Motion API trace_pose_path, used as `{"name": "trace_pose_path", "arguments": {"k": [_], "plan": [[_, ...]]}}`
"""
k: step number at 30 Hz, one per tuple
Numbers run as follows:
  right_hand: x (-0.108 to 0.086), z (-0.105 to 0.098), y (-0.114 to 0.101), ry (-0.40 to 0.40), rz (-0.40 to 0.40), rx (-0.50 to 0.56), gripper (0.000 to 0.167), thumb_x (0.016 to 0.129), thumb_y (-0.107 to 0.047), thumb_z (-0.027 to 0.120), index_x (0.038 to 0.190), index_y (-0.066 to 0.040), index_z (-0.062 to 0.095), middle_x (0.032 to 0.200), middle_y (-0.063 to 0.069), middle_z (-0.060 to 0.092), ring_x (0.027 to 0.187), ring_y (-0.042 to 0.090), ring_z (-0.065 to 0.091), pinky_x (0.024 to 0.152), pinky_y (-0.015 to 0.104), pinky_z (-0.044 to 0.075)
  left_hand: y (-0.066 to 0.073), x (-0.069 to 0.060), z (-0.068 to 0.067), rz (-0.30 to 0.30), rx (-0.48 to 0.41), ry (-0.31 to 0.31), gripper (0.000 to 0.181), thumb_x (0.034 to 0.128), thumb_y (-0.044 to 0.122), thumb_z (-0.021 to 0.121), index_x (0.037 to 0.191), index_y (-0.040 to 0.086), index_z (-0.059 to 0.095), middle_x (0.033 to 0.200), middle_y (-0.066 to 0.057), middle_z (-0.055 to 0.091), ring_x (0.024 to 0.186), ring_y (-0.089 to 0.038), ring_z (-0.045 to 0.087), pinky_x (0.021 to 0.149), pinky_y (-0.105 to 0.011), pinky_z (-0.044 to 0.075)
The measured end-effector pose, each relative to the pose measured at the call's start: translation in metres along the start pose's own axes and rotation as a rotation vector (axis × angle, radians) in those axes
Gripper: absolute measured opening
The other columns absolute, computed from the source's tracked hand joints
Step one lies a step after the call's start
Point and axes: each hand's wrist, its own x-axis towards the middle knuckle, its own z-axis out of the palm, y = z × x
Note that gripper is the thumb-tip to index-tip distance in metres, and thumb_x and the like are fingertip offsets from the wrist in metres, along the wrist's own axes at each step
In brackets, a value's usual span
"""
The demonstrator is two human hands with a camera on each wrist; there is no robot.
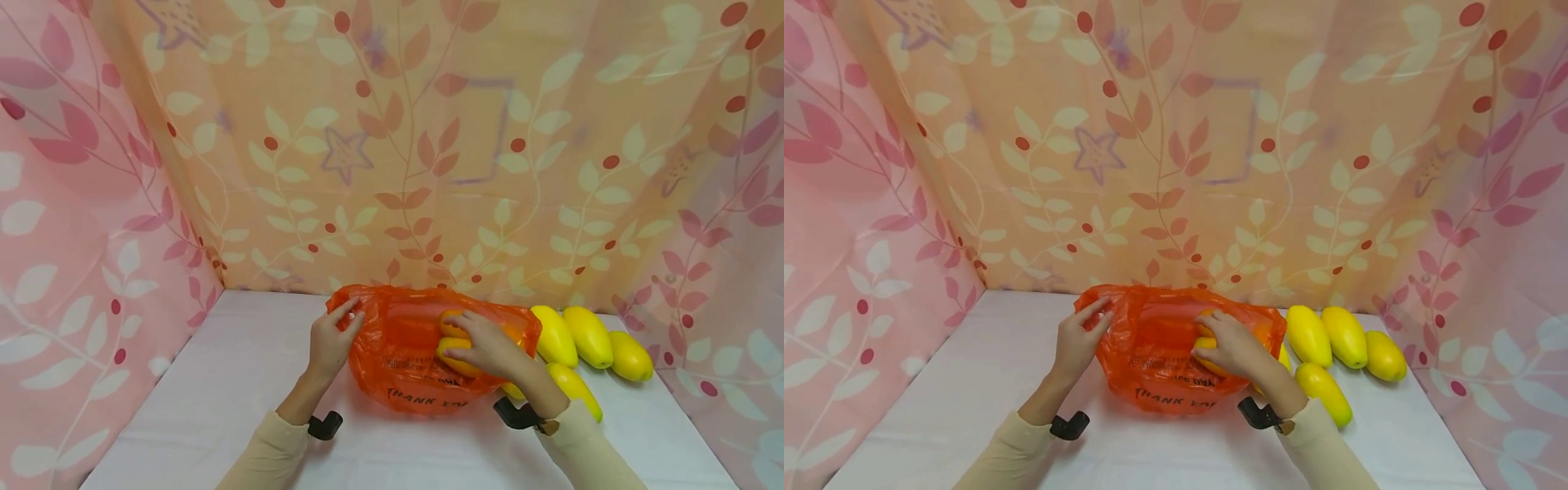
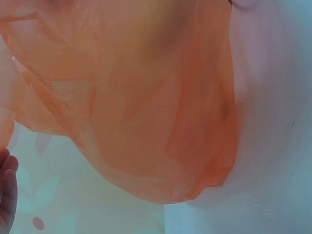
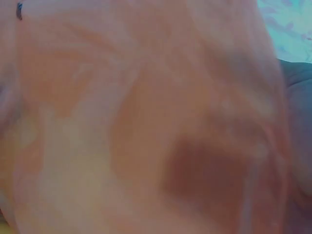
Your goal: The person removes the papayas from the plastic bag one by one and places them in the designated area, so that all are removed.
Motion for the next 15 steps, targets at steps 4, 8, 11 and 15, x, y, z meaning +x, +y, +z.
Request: {"name": "trace_pose_path", "arguments": {"k": [4,8,11,15], "plan": [[0.004,0.006,0.003,-0.038,0.006,-0.027,0.054,0.086,-0.039,0.071,0.131,-0.012,0.057,0.128,0.011,0.058,0.113,0.03,0.057,0.098,0.053,0.048,0.0,0.0,0.001,0.0,0.005,-0.002,0.034,0.0867,0.016,0.073,0.12,0.009,0.071,0.078,-0.014,0.069,0.053,-0.013,0.048,0.048,-0.016,0.041],[0.008,0.012,0.004,-0.05,0.015,-0.058,0.053,0.085,-0.035,0.074,0.129,-0.01,0.057,0.126,0.012,0.058,0.11,0.029,0.058,0.097,0.051,0.049,0.0,-0.001,0.002,-0.005,-0.002,-0.005,0.033,0.0861,0.015,0.074,0.119,0.009,0.071,0.078,-0.014,0.069,0.049,-0.007,0.035,0.044,-0.018,0.033],[0.01,0.016,0.005,-0.052,0.036,-0.075,0.053,0.084,-0.033,0.076,0.127,-0.008,0.058,0.125,0.013,0.058,0.109,0.028,0.058,0.097,0.049,0.049,0.0,-0.001,0.003,-0.008,-0.008,-0.005,0.033,0.0861,0.014,0.074,0.119,0.009,0.071,0.086,-0.015,0.072,0.051,-0.005,0.035,0.044,-0.018,0.033],[0.013,0.024,0.007,-0.053,0.053,-0.079,0.05,0.082,-0.028,0.078,0.124,-0.006,0.059,0.122,0.014,0.058,0.105,0.027,0.058,0.096,0.047,0.049,0.0,-0.001,0.005,-0.002,0.002,0.003,0.032,0.0857,0.014,0.074,0.118,0.009,0.072,0.088,-0.016,0.072,0.053,-0.006,0.037,0.045,-0.019,0.033]]}}
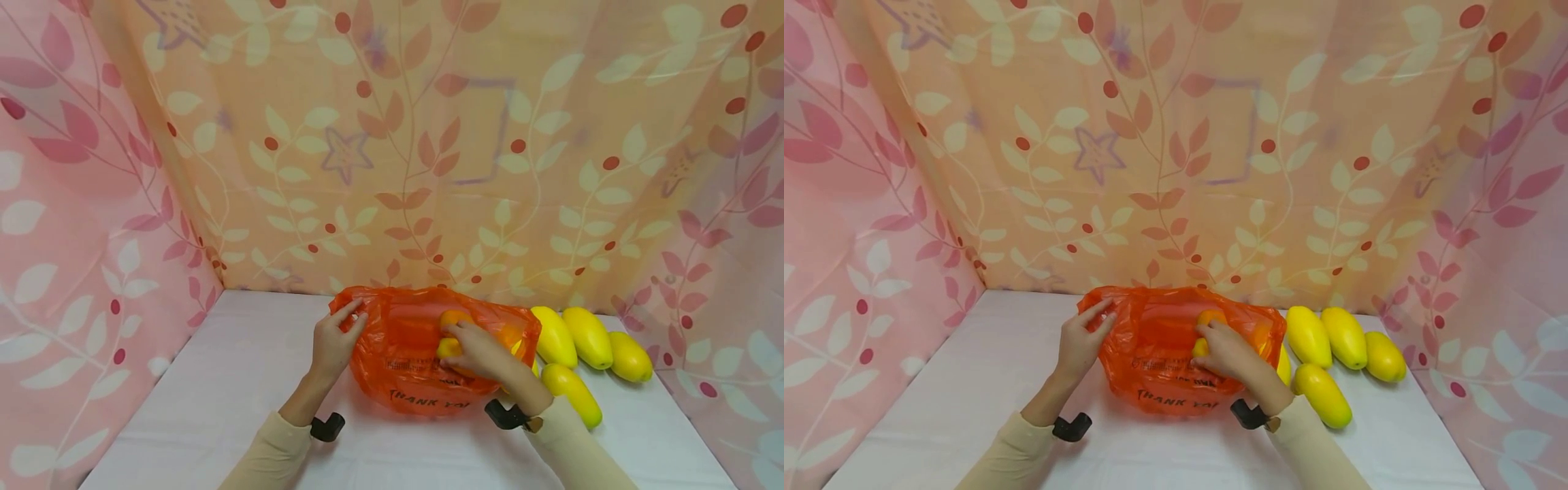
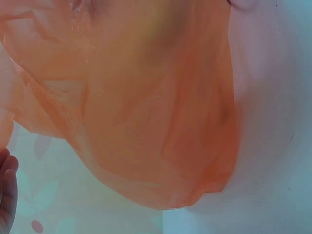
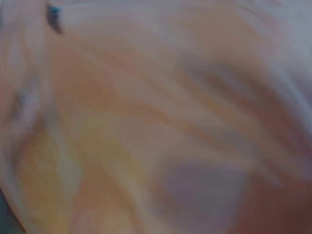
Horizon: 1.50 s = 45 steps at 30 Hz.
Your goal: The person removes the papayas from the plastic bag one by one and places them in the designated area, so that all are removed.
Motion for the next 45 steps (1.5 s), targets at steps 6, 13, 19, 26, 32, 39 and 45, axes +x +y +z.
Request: {"name": "trace_pose_path", "arguments": {"k": [6,13,19,26,32,39,45], "plan": [[0.002,0.009,0.002,-0.004,0.042,0.006,0.051,0.08,-0.025,0.08,0.124,-0.005,0.06,0.119,0.013,0.057,0.099,0.025,0.055,0.094,0.046,0.049,0.0,-0.001,0.001,0.01,0.004,0.006,0.032,0.0853,0.013,0.074,0.117,0.009,0.072,0.091,-0.017,0.073,0.053,-0.005,0.036,0.045,-0.02,0.033],[0.004,0.017,0.004,-0.003,0.073,-0.048,0.048,0.08,-0.021,0.08,0.119,-0.005,0.057,0.108,0.014,0.056,0.095,0.028,0.053,0.091,0.047,0.05,0.0,-0.001,0.002,0.005,0.0,-0.002,0.033,0.0854,0.013,0.074,0.118,0.009,0.072,0.078,-0.016,0.068,0.046,-0.002,0.028,0.042,-0.02,0.029],[0.0,0.021,0.003,-0.026,0.112,-0.09,0.055,0.081,-0.021,0.079,0.125,-0.002,0.053,0.112,0.019,0.06,0.106,0.034,0.056,0.099,0.052,0.047,0.001,-0.001,0.002,0.009,-0.002,-0.002,0.033,0.0856,0.013,0.074,0.118,0.009,0.072,0.085,-0.016,0.072,0.047,-0.003,0.029,0.042,-0.02,0.029],[0.002,0.024,0.001,-0.038,0.1,-0.143,0.048,0.08,-0.022,0.08,0.118,-0.004,0.058,0.103,0.014,0.063,0.101,0.032,0.056,0.098,0.049,0.048,0.001,-0.002,0.002,0.022,0.002,-0.004,0.032,0.0856,0.013,0.074,0.117,0.007,0.072,0.073,-0.014,0.066,0.045,-0.001,0.027,0.041,-0.02,0.029],[0.002,0.024,0.001,-0.044,0.074,-0.176,0.04,0.08,-0.02,0.08,0.111,-0.005,0.059,0.095,0.01,0.063,0.095,0.029,0.057,0.099,0.048,0.047,0.0,-0.001,0.002,0.039,0.01,0.001,0.032,0.085,0.014,0.074,0.116,0.007,0.072,0.093,-0.017,0.073,0.049,-0.002,0.03,0.043,-0.021,0.03],[-0.003,0.027,0.003,-0.085,0.026,-0.137,0.043,0.079,-0.012,0.079,0.116,-0.002,0.059,0.094,0.01,0.065,0.091,0.028,0.058,0.094,0.047,0.05,0.0,-0.002,0.002,0.029,-0.001,-0.002,0.032,0.0851,0.014,0.074,0.116,0.008,0.072,0.098,-0.017,0.074,0.05,-0.007,0.036,0.043,-0.019,0.031],[0.001,0.03,0.001,-0.105,0.071,-0.16,0.048,0.077,-0.013,0.081,0.118,-0.003,0.058,0.093,0.011,0.061,0.088,0.027,0.057,0.092,0.046,0.051,0.001,-0.003,0.003,0.024,-0.004,-0.005,0.032,0.0857,0.014,0.074,0.117,0.007,0.072,0.107,-0.018,0.073,0.071,-0.021,0.061,0.052,-0.016,0.042]]}}
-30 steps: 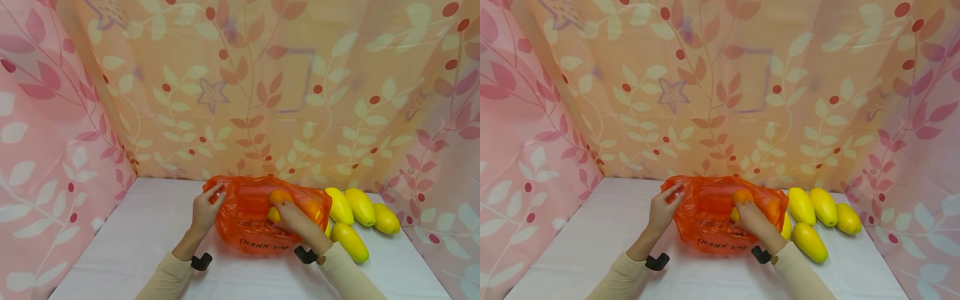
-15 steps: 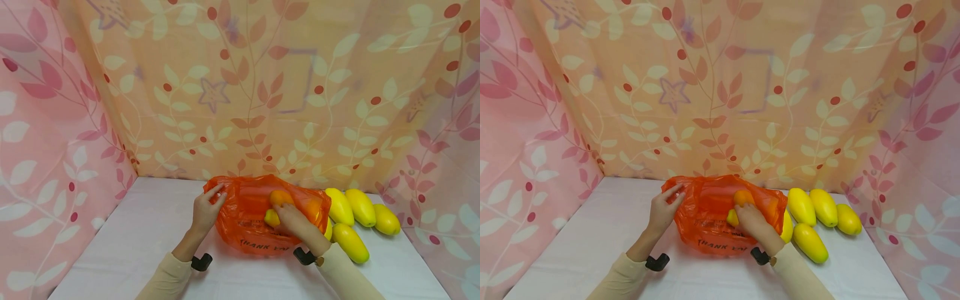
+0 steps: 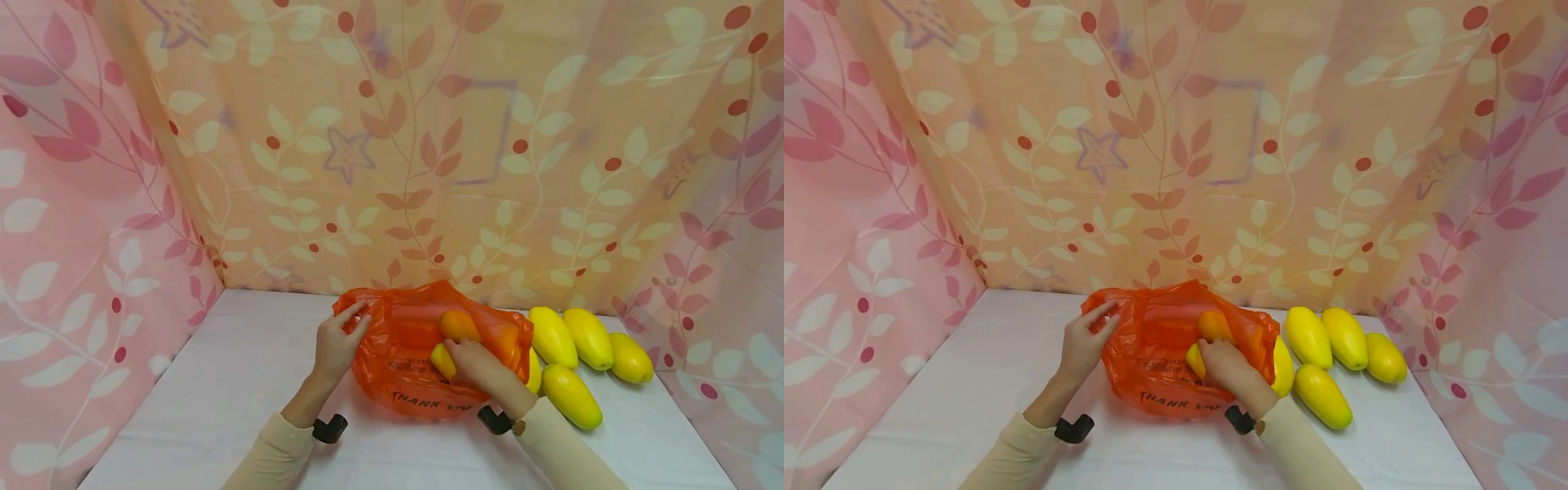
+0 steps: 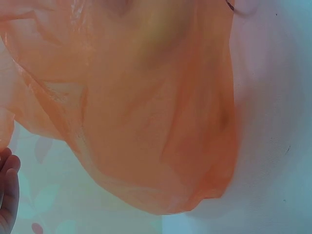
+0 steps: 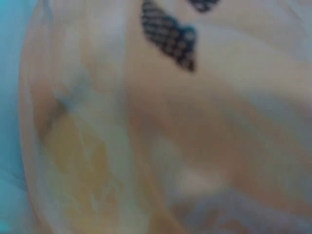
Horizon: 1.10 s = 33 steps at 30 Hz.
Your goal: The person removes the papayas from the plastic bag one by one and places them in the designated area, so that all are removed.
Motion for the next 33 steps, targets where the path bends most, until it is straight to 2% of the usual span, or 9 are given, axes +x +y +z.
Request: {"name": "trace_pose_path", "arguments": {"k": [2,9,14,19,23,29,33], "plan": [[0.001,0.001,-0.001,0.001,0.002,-0.019,0.047,0.077,-0.013,0.081,0.116,-0.003,0.057,0.09,0.011,0.06,0.085,0.028,0.057,0.089,0.046,0.052,0.0,0.0,0.0,-0.002,0.004,0.001,0.032,0.0856,0.014,0.074,0.117,0.007,0.072,0.108,-0.018,0.073,0.075,-0.023,0.064,0.053,-0.016,0.042],[0.003,0.005,-0.001,0.025,0.011,-0.025,0.036,0.081,-0.015,0.077,0.107,-0.004,0.055,0.079,0.008,0.053,0.073,0.024,0.053,0.077,0.041,0.055,0.001,0.001,-0.001,0.001,0.018,0.002,0.032,0.0855,0.015,0.074,0.116,0.007,0.072,0.106,-0.019,0.073,0.065,-0.019,0.057,0.049,-0.019,0.039],[0.004,0.005,-0.002,0.034,0.017,-0.008,0.036,0.081,-0.016,0.078,0.105,-0.006,0.054,0.076,0.005,0.052,0.07,0.021,0.053,0.076,0.038,0.056,0.002,0.002,-0.001,-0.006,0.016,-0.002,0.031,0.0857,0.015,0.074,0.116,0.008,0.073,0.103,-0.018,0.073,0.057,-0.012,0.046,0.046,-0.019,0.034],[0.003,0.005,-0.002,0.037,0.009,0.031,0.037,0.08,-0.018,0.079,0.103,-0.005,0.054,0.078,0.005,0.053,0.072,0.021,0.053,0.077,0.038,0.055,0.002,0.001,-0.002,-0.014,-0.001,-0.012,0.032,0.0861,0.015,0.073,0.117,0.008,0.072,0.103,-0.018,0.073,0.054,-0.008,0.042,0.045,-0.017,0.034],[0.003,0.0,-0.001,0.035,0.032,0.059,0.042,0.077,-0.024,0.08,0.106,-0.006,0.053,0.083,0.004,0.052,0.077,0.021,0.051,0.079,0.038,0.051,0.002,0.001,-0.003,-0.008,0.002,-0.008,0.032,0.0861,0.014,0.073,0.118,0.008,0.072,0.103,-0.018,0.073,0.056,-0.007,0.043,0.046,-0.017,0.034],[0.003,-0.012,-0.003,0.046,0.038,0.116,0.055,0.075,-0.025,0.081,0.118,-0.007,0.052,0.094,0.006,0.055,0.085,0.022,0.052,0.084,0.04,0.051,0.002,0.002,-0.005,-0.011,0.014,-0.004,0.032,0.086,0.014,0.073,0.118,0.009,0.072,0.078,-0.016,0.069,0.049,-0.006,0.032,0.043,-0.021,0.03],[0.001,-0.018,-0.007,0.061,0.04,0.154,0.063,0.076,-0.026,0.081,0.128,-0.008,0.05,0.104,0.008,0.056,0.088,0.023,0.054,0.086,0.041,0.051,0.001,0.002,-0.006,-0.012,0.028,-0.003,0.032,0.0854,0.014,0.074,0.117,0.009,0.072,0.076,-0.015,0.069,0.049,-0.004,0.03,0.043,-0.021,0.03]]}}
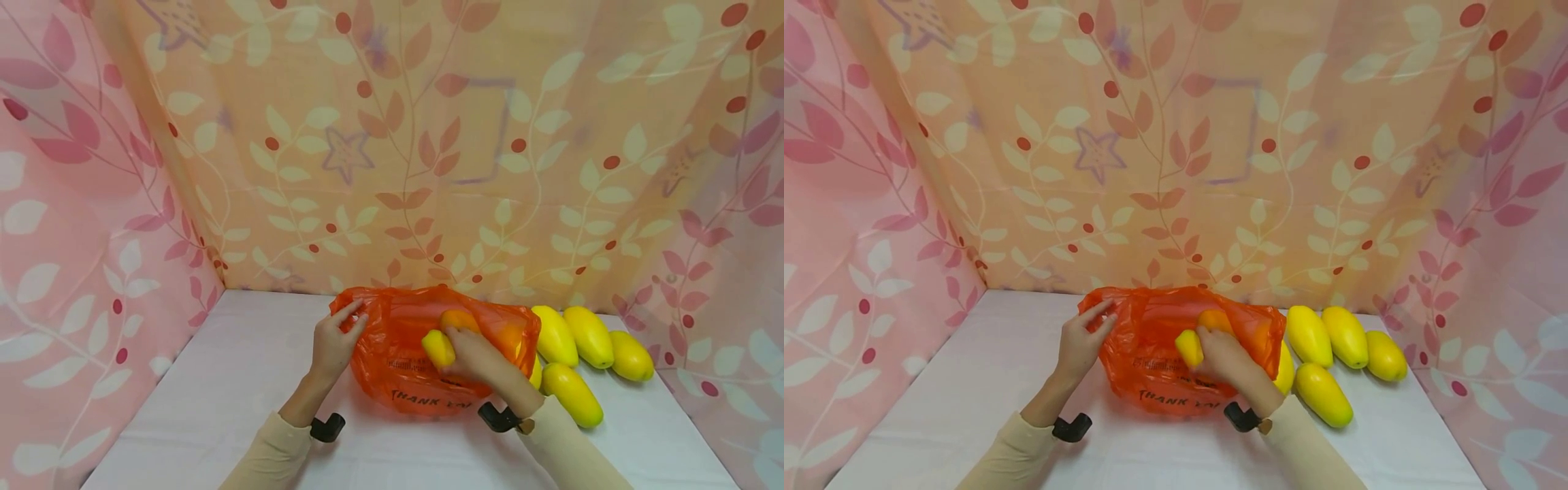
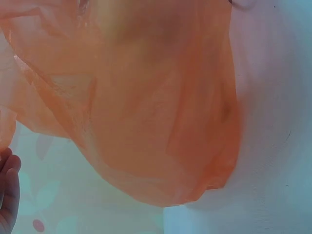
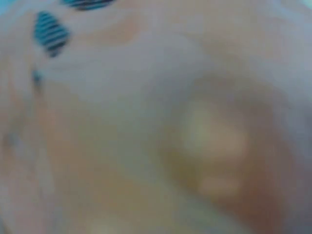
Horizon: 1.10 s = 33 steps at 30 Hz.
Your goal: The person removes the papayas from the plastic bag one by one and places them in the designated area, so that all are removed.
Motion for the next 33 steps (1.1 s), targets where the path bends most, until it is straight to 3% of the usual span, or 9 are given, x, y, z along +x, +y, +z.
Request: {"name": "trace_pose_path", "arguments": {"k": [5,11,16,25,29,33], "plan": [[-0.003,-0.008,-0.006,0.019,-0.006,0.03,0.067,0.077,-0.028,0.081,0.132,-0.009,0.049,0.111,0.01,0.058,0.091,0.023,0.055,0.086,0.041,0.052,-0.001,0.0,0.0,-0.006,-0.001,-0.002,0.032,0.0854,0.014,0.074,0.117,0.009,0.072,0.074,-0.015,0.067,0.049,-0.005,0.03,0.043,-0.021,0.03],[-0.009,-0.017,-0.011,0.044,-0.018,0.041,0.073,0.077,-0.03,0.082,0.137,-0.009,0.047,0.122,0.011,0.059,0.098,0.025,0.057,0.089,0.044,0.052,-0.003,0.0,0.0,-0.004,-0.007,0.007,0.033,0.085,0.014,0.074,0.117,0.009,0.072,0.097,-0.018,0.074,0.052,-0.006,0.033,0.045,-0.021,0.03],[-0.013,-0.023,-0.014,0.05,-0.009,0.059,0.076,0.077,-0.033,0.081,0.141,-0.012,0.045,0.128,0.009,0.058,0.102,0.024,0.056,0.09,0.044,0.051,-0.004,0.0,0.0,-0.001,-0.01,0.014,0.032,0.0849,0.014,0.074,0.117,0.009,0.072,0.104,-0.018,0.073,0.053,-0.006,0.034,0.046,-0.021,0.03],[-0.021,-0.034,-0.017,0.086,-0.054,0.056,0.072,0.078,-0.034,0.08,0.139,-0.011,0.047,0.125,0.008,0.059,0.097,0.022,0.057,0.082,0.04,0.051,-0.006,-0.001,0.0,0.011,-0.013,0.012,0.032,0.0861,0.015,0.073,0.118,0.01,0.072,0.087,-0.016,0.073,0.05,-0.004,0.03,0.045,-0.022,0.03],[-0.024,-0.037,-0.017,0.1,-0.061,0.08,0.073,0.079,-0.034,0.08,0.14,-0.013,0.046,0.129,0.007,0.058,0.098,0.022,0.057,0.082,0.04,0.052,-0.006,-0.001,0.0,0.002,-0.012,0.004,0.032,0.0867,0.016,0.073,0.119,0.011,0.072,0.068,-0.01,0.063,0.048,-0.003,0.028,0.043,-0.022,0.029],[-0.025,-0.04,-0.018,0.105,-0.052,0.098,0.072,0.079,-0.032,0.079,0.14,-0.015,0.045,0.128,0.006,0.058,0.098,0.022,0.056,0.082,0.04,0.052,-0.005,-0.001,0.0,-0.002,-0.008,0.004,0.033,0.0865,0.016,0.073,0.119,0.011,0.072,0.061,-0.007,0.057,0.047,-0.003,0.028,0.043,-0.022,0.029]]}}
